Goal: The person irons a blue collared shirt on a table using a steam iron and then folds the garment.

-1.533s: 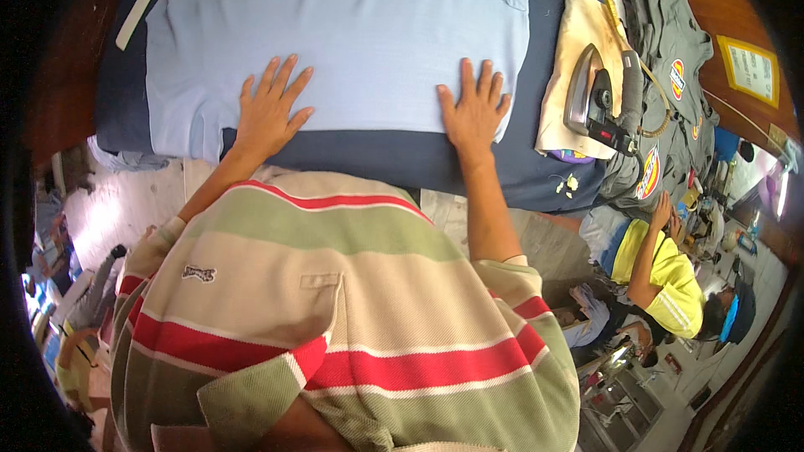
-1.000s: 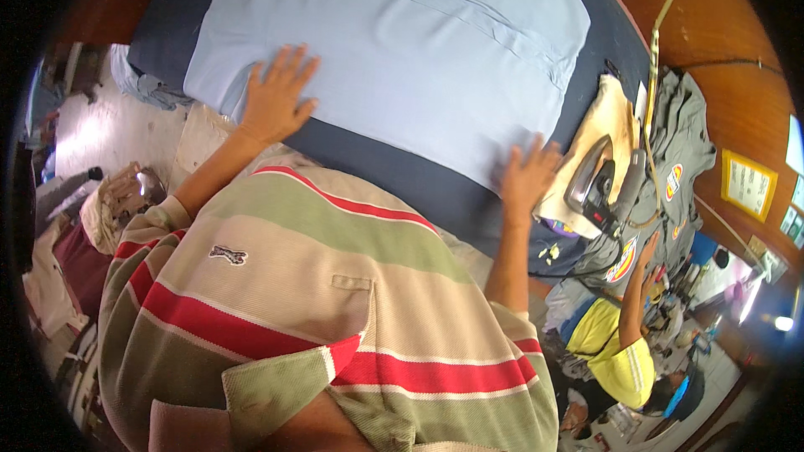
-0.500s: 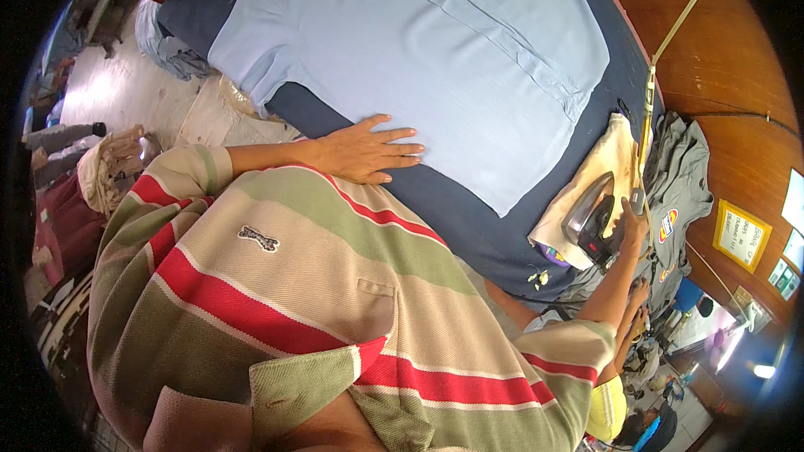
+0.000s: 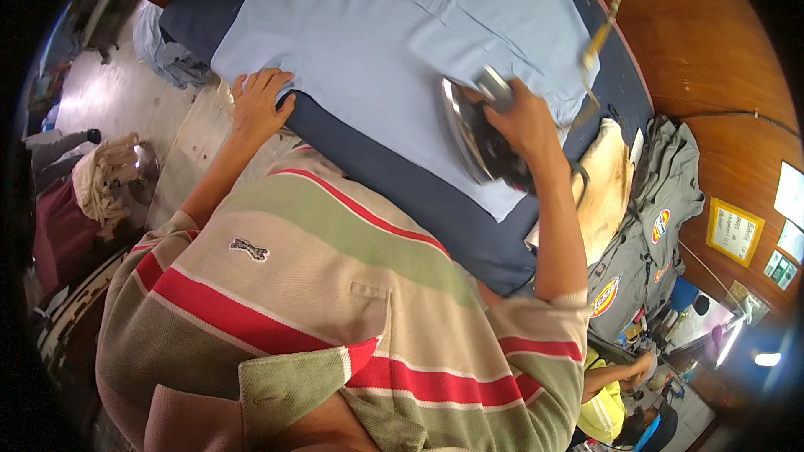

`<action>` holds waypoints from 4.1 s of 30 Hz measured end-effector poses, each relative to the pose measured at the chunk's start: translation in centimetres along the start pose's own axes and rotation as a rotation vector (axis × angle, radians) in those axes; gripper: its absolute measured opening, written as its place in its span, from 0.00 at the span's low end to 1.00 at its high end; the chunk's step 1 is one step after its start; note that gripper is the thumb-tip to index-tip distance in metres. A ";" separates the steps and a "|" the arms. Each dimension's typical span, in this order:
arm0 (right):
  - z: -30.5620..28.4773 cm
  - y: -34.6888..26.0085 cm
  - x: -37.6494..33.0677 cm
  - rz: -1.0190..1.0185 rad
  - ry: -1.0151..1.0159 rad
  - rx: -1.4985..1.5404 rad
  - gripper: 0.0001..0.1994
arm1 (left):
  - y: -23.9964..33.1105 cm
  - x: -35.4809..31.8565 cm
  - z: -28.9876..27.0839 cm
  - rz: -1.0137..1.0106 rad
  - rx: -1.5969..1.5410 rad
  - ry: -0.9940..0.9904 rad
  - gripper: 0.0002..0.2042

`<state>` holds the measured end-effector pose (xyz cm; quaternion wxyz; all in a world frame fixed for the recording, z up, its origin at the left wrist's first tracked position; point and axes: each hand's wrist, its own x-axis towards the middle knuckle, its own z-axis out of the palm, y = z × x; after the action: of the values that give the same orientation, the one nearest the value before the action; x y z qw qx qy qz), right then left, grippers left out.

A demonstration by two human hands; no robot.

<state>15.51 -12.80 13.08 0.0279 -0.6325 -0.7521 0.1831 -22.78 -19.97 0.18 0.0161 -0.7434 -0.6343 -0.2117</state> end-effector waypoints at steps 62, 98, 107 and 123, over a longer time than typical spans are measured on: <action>3.3 -16.5 9.9 0.017 -0.131 0.040 0.21 | -11.6 18.8 3.1 -0.272 0.079 0.096 0.08; 1.0 8.4 -8.4 0.690 0.281 0.118 0.23 | -6.2 22.1 10.4 0.367 0.222 -0.292 0.25; 1.9 10.2 -12.0 0.865 0.422 0.204 0.24 | -5.0 22.1 9.8 0.367 0.238 -0.304 0.25; -5.5 11.6 -11.5 0.752 0.376 0.202 0.33 | -10.0 17.5 4.7 -0.022 0.276 -0.103 0.25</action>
<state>30.18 -21.04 16.76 0.1574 -0.8791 -0.4294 0.1346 -29.01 -0.25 -0.66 0.0831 -0.7370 -0.6654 -0.0841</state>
